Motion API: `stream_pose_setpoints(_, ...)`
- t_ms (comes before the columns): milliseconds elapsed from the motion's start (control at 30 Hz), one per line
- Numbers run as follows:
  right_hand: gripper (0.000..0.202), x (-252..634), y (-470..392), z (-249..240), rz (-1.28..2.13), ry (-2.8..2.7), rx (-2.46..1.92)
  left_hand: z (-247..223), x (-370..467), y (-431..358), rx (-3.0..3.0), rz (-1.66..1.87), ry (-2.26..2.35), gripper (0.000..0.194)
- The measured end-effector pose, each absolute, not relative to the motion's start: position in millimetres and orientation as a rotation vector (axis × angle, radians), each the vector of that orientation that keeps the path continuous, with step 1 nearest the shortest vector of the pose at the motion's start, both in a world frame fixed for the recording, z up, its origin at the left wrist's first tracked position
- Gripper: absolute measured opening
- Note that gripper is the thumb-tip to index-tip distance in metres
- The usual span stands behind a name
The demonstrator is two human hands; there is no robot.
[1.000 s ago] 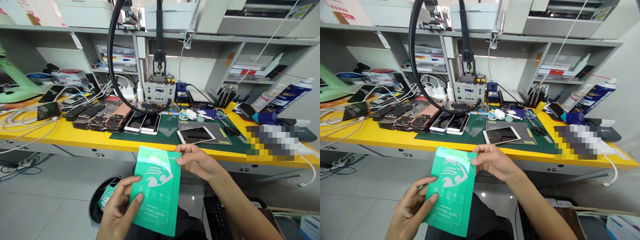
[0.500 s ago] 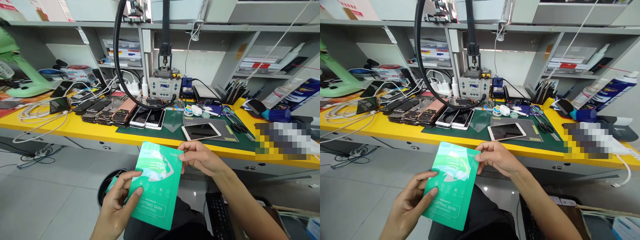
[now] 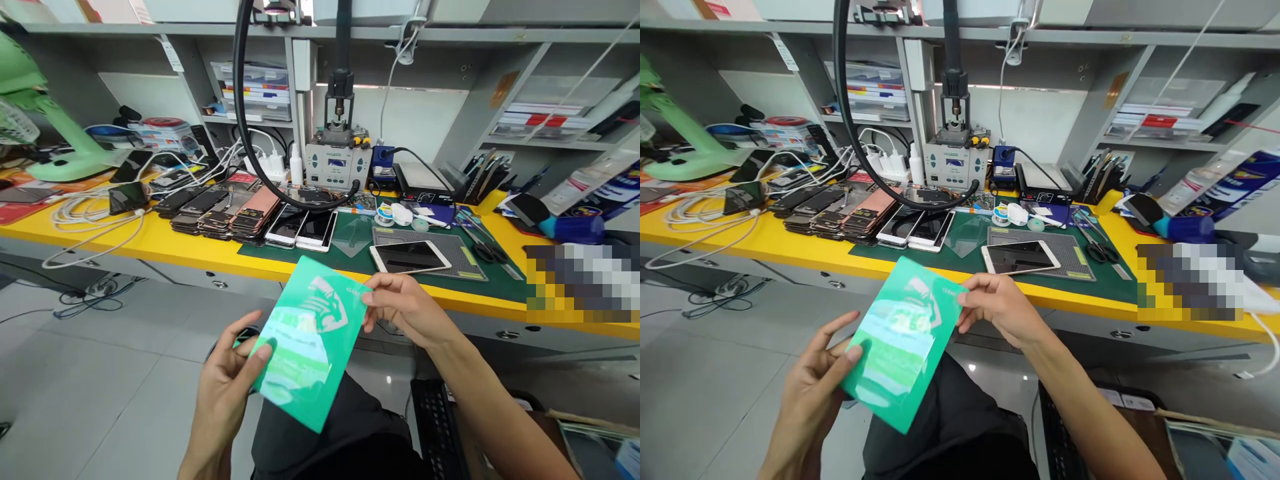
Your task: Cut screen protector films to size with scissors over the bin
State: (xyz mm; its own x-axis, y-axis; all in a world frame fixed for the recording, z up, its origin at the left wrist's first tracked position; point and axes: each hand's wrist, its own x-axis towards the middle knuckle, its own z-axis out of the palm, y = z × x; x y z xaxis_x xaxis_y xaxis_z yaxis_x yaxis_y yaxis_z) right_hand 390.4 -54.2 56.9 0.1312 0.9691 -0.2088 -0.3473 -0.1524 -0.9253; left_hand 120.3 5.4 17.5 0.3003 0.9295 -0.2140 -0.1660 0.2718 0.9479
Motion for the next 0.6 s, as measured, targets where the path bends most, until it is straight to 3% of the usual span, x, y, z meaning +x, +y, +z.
stream_pose_setpoints(233,0.016,391.5,-48.0,50.0,1.222,-0.608,-1.146,6.9,112.5,0.6,1.002,0.843,0.721,0.029)
stream_pose_setpoints(600,0.017,383.7,-45.0,52.7,1.180,-0.607,-1.168,19.0,111.4,-16.5,1.050,0.853,0.721,0.036)
